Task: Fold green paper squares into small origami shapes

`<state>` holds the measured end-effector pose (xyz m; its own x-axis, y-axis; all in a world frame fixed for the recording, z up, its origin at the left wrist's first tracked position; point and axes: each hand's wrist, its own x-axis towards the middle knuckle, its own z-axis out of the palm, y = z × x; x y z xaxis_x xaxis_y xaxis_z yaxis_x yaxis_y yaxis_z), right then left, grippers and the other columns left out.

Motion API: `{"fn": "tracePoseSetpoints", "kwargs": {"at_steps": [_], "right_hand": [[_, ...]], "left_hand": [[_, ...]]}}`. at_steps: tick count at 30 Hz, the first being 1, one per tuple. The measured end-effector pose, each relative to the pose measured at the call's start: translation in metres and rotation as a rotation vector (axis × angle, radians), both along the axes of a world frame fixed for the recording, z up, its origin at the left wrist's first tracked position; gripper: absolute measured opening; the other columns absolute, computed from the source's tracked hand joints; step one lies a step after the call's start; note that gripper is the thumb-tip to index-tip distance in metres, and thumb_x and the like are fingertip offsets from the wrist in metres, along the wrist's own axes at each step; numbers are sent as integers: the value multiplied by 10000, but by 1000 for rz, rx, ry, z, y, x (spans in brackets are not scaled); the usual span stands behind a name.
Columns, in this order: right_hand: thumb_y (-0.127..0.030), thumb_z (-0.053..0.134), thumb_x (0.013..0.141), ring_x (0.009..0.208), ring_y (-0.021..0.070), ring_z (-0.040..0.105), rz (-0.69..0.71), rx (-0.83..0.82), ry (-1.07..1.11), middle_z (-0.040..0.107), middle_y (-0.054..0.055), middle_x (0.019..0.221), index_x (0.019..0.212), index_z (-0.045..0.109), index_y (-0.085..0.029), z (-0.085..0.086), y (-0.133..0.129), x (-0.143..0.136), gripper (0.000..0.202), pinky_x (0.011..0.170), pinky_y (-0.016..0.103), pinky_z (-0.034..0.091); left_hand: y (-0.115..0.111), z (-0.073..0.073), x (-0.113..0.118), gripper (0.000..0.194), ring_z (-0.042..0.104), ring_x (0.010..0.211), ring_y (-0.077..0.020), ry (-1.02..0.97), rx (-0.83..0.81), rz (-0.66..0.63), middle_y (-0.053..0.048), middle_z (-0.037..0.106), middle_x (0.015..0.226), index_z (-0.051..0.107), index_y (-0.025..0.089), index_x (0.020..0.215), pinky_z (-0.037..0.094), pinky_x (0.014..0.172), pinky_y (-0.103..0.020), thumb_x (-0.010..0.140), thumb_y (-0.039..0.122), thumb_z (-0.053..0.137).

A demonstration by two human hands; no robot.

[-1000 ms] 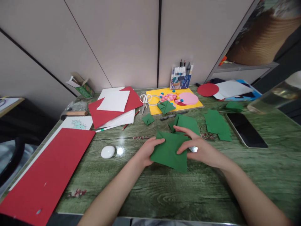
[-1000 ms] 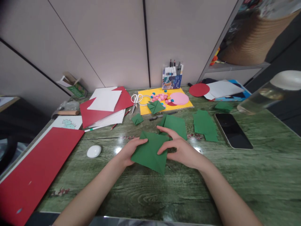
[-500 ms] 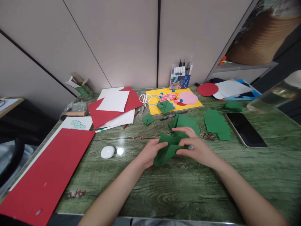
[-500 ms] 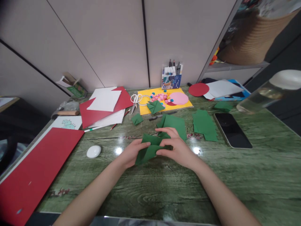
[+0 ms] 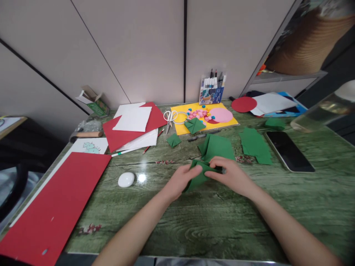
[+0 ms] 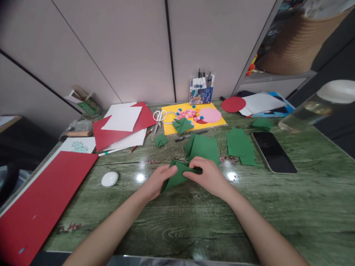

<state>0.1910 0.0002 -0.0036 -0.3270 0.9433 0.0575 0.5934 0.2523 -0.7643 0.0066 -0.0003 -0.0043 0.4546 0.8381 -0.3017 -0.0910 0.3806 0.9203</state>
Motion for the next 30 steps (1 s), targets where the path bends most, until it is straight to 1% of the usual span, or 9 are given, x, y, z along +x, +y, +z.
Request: {"fn": "tracePoseSetpoints", "kwargs": {"at_steps": [3, 6, 10, 13, 16, 21, 23, 26, 30], "right_hand": [[-324, 601, 747, 659, 151, 518, 5, 3, -28, 543, -10, 687, 626, 490, -189, 2, 0, 0, 212, 601, 253, 374], [-323, 594, 749, 643, 146, 502, 9, -4, -41, 526, -20, 660, 626, 488, -189, 4, -2, -1, 211, 581, 246, 361], [-329, 608, 730, 708, 163, 534, -36, -44, 34, 570, -15, 731, 746, 528, -206, 5, -3, -3, 147, 623, 256, 397], [-311, 633, 699, 858, 192, 569, -86, -113, 170, 611, 9, 931, 947, 547, -244, 5, -2, -3, 271, 735, 297, 437], [-308, 667, 663, 935, 211, 569, -125, -206, 282, 598, 20, 1058, 1001, 563, -268, 6, -1, -1, 356, 751, 306, 461], [-313, 698, 654, 823, 190, 608, -210, -390, 626, 633, 28, 946, 1047, 554, -263, 8, -5, -3, 422, 639, 261, 483], [-305, 695, 666, 789, 177, 618, -192, -451, 763, 637, 28, 947, 1098, 531, -265, 6, -8, -8, 464, 658, 267, 488], [-279, 741, 615, 879, 202, 613, -147, -460, 829, 663, 37, 961, 1039, 585, -238, -1, -12, -19, 453, 748, 295, 486], [-319, 728, 631, 876, 222, 626, -225, -451, 768, 702, 55, 910, 888, 673, -187, -14, -14, -25, 294, 792, 335, 485]], "left_hand": [[-1, 4, 0, 273, 480, 691, -142, 300, 327, 65, 4, 575, 723, 640, 144, 807, 349, 618, -232, 602, 310, 713], [0, 2, 0, 203, 391, 581, -104, 403, 406, 88, 47, 463, 588, 609, 145, 702, 273, 526, -211, 622, 311, 694], [2, -3, -1, 215, 340, 522, -85, 383, 353, 145, 64, 376, 520, 555, 141, 589, 231, 480, -205, 643, 311, 674], [3, -4, -1, 147, 419, 546, -95, 298, 283, 187, 44, 488, 573, 614, 140, 678, 299, 496, -203, 646, 271, 672], [2, -2, -1, 165, 517, 617, -124, 216, 238, 217, 6, 603, 673, 658, 144, 775, 387, 557, -219, 640, 237, 677], [-2, 4, 1, 176, 586, 646, -149, 158, 163, 285, -25, 675, 725, 678, 145, 776, 455, 597, -242, 634, 249, 689], [-3, 6, 1, 178, 606, 680, -157, 120, 151, 316, -33, 692, 770, 680, 146, 788, 474, 630, -249, 638, 242, 688], [-5, 9, 2, 194, 624, 713, -164, 95, 142, 340, -38, 703, 802, 682, 146, 816, 488, 649, -249, 641, 230, 689], [-8, 11, 3, 264, 637, 776, -173, 71, 127, 333, -42, 709, 856, 676, 157, 897, 502, 689, -253, 642, 223, 693]]}}
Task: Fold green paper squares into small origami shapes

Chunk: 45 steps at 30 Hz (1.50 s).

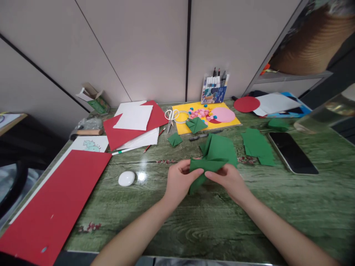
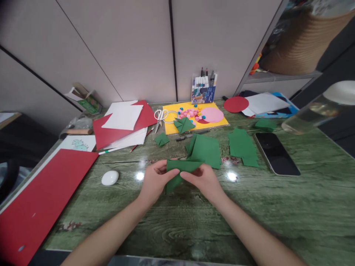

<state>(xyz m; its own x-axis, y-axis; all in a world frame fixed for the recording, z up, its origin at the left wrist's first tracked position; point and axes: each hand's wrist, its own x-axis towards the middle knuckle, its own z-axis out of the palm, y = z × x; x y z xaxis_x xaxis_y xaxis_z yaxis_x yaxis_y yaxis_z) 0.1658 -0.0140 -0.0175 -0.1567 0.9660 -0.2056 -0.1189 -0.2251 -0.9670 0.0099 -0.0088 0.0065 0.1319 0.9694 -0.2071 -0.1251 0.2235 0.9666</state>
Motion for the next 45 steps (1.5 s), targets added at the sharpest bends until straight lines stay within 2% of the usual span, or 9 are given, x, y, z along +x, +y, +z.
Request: {"fn": "tracePoseSetpoints", "kwargs": {"at_steps": [4, 6, 12, 19, 23, 28, 34, 45], "right_hand": [[-354, 720, 630, 774, 220, 644, -129, 16, -76, 714, 63, 847, 790, 683, -174, -4, -1, 3, 244, 689, 325, 512], [-351, 721, 629, 734, 207, 644, -152, 18, -99, 716, 56, 810, 763, 676, -174, -3, -1, 4, 227, 658, 313, 515], [-342, 721, 631, 703, 200, 639, -139, 33, -127, 714, 43, 786, 744, 670, -180, 0, 0, 7, 205, 645, 313, 513], [-326, 710, 657, 760, 199, 632, -136, 32, -45, 709, 40, 838, 792, 669, -193, 1, 0, 8, 194, 686, 307, 499], [-307, 695, 685, 762, 184, 612, -175, 49, 17, 699, 34, 818, 827, 668, -199, 1, -1, 8, 181, 680, 287, 484], [-322, 698, 675, 699, 175, 597, -215, 68, -20, 683, 21, 732, 748, 667, -197, 0, -1, 8, 148, 637, 280, 469], [-327, 695, 676, 692, 176, 591, -219, 61, -28, 678, 25, 743, 744, 661, -197, 1, -1, 8, 150, 638, 286, 471], [-317, 703, 669, 641, 149, 578, -228, 48, -11, 676, 1, 701, 695, 656, -199, 2, 0, 7, 129, 604, 258, 457]], "left_hand": [[-2, 2, 1, 295, 642, 804, -171, -13, -3, -20, -42, 708, 882, 657, 170, 951, 509, 716, -259, 658, 206, 679], [-3, 2, 2, 293, 642, 790, -169, 1, 3, -24, -46, 707, 867, 653, 167, 947, 510, 710, -263, 656, 195, 677], [0, 1, 0, 246, 591, 660, -129, 118, 81, 58, -20, 667, 742, 661, 170, 873, 474, 605, -227, 635, 224, 691], [2, 2, 0, 208, 562, 608, -103, 106, 78, 111, 9, 614, 653, 656, 166, 821, 458, 579, -206, 622, 210, 695], [0, 4, 0, 210, 566, 607, -100, 108, 70, 109, 13, 613, 652, 651, 167, 820, 458, 577, -202, 617, 198, 696], [-1, 3, -1, 208, 580, 631, -116, 102, 84, 98, -5, 636, 683, 653, 168, 823, 467, 592, -219, 626, 220, 695], [0, 1, 0, 215, 584, 655, -121, 94, 70, 100, -16, 650, 715, 670, 176, 827, 473, 620, -225, 623, 234, 704], [0, 3, -1, 212, 547, 592, -97, 126, 73, 119, 7, 608, 637, 691, 178, 814, 447, 564, -196, 612, 238, 711]]}}
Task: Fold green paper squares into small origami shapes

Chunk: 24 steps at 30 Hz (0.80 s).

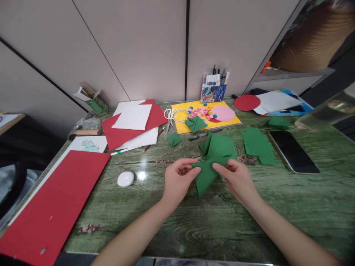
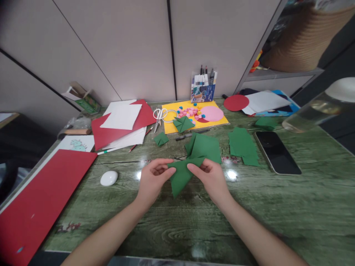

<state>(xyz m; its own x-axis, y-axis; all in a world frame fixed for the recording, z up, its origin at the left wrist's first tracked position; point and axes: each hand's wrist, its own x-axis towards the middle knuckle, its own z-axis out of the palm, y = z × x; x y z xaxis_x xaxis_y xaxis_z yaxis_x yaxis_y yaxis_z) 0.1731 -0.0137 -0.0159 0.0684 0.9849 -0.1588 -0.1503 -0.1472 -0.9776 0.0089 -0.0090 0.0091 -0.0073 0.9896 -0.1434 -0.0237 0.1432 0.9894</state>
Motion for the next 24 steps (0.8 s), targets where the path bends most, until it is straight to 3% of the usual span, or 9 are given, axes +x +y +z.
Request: {"fn": "tracePoseSetpoints", "kwargs": {"at_steps": [8, 19, 24], "right_hand": [[-339, 698, 667, 599, 148, 558, -18, -4, -51, 649, -9, 641, 640, 624, -192, -1, -1, 1, 167, 540, 248, 429], [-356, 705, 656, 820, 216, 625, 89, -9, -18, 702, 52, 875, 816, 674, -190, 2, 0, 2, 233, 740, 323, 489], [-342, 703, 663, 816, 217, 638, 161, -54, -19, 710, 49, 891, 827, 693, -186, 2, -1, 1, 227, 762, 333, 492]], "left_hand": [[0, 1, 1, 196, 537, 579, -90, -6, -3, 6, 11, 601, 626, 696, 176, 799, 438, 553, -189, 610, 225, 711], [0, -2, 1, 212, 544, 584, -96, -15, -10, -4, 4, 615, 645, 695, 178, 813, 444, 551, -195, 609, 233, 712], [-1, -3, 2, 228, 544, 592, -99, -1, -1, -20, 0, 617, 653, 690, 173, 831, 445, 557, -198, 616, 246, 708]]}}
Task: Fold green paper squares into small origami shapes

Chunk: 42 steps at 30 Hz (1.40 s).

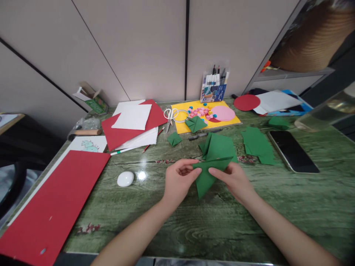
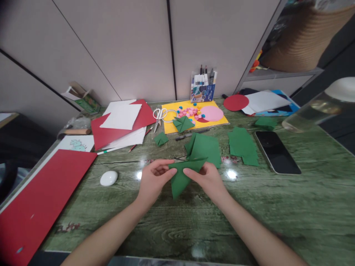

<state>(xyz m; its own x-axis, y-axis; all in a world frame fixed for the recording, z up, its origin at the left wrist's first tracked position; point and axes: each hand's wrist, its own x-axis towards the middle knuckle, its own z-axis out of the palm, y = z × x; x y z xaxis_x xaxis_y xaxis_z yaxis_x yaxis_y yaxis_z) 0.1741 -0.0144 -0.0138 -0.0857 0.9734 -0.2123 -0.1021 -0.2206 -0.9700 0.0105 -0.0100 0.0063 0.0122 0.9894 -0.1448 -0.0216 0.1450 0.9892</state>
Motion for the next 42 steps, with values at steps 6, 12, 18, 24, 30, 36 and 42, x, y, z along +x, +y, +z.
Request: {"fn": "tracePoseSetpoints", "kwargs": {"at_steps": [6, 12, 18, 24, 30, 36, 42], "right_hand": [[-342, 708, 653, 755, 214, 644, -15, 2, -45, 717, 51, 832, 791, 698, -174, -2, 0, 0, 218, 707, 329, 509], [-367, 697, 658, 806, 240, 640, 54, -6, -60, 711, 68, 866, 849, 695, -153, 1, -1, -1, 286, 730, 342, 507], [-363, 694, 658, 721, 218, 645, 18, -5, -129, 715, 58, 814, 783, 692, -151, -2, -2, -1, 246, 657, 310, 509], [-344, 698, 655, 689, 207, 648, -15, 9, -103, 718, 45, 779, 759, 694, -162, -5, -2, -2, 210, 640, 301, 505], [-335, 707, 643, 688, 196, 652, -22, 23, -87, 721, 41, 793, 758, 708, -177, -1, -2, -2, 195, 639, 290, 507], [-338, 716, 632, 688, 202, 654, -49, 23, -83, 723, 44, 799, 746, 711, -174, 1, -1, -2, 200, 638, 298, 508], [-335, 722, 631, 740, 218, 657, -69, 33, 15, 721, 64, 842, 794, 706, -168, 0, -2, -3, 233, 672, 310, 510]], "left_hand": [[-1, 2, 0, 234, 532, 577, -96, 10, -14, -1, 7, 604, 625, 685, 167, 829, 436, 551, -196, 607, 240, 710], [0, 3, -1, 227, 498, 542, -83, 10, -12, -3, 28, 551, 582, 666, 160, 837, 404, 520, -185, 624, 234, 697], [-2, 0, 2, 241, 482, 534, -71, -48, 29, 6, 65, 502, 569, 527, 178, 854, 389, 528, -172, 664, 197, 674], [-6, -4, 2, 84, 512, 628, -84, 23, 177, 2, 36, 533, 672, 514, 177, 732, 405, 582, -183, 744, 189, 597], [-6, -5, 1, 92, 588, 749, -130, 104, 204, -72, -23, 646, 795, 646, 177, 809, 470, 670, -231, 767, 186, 566], [-6, -4, 1, 176, 605, 783, -148, 143, 286, -92, -49, 654, 851, 678, 185, 886, 508, 684, -258, 722, 171, 617], [-11, -5, 2, 244, 594, 754, -133, 218, 386, -68, -41, 651, 862, 678, 218, 944, 518, 646, -241, 708, 176, 635]]}}
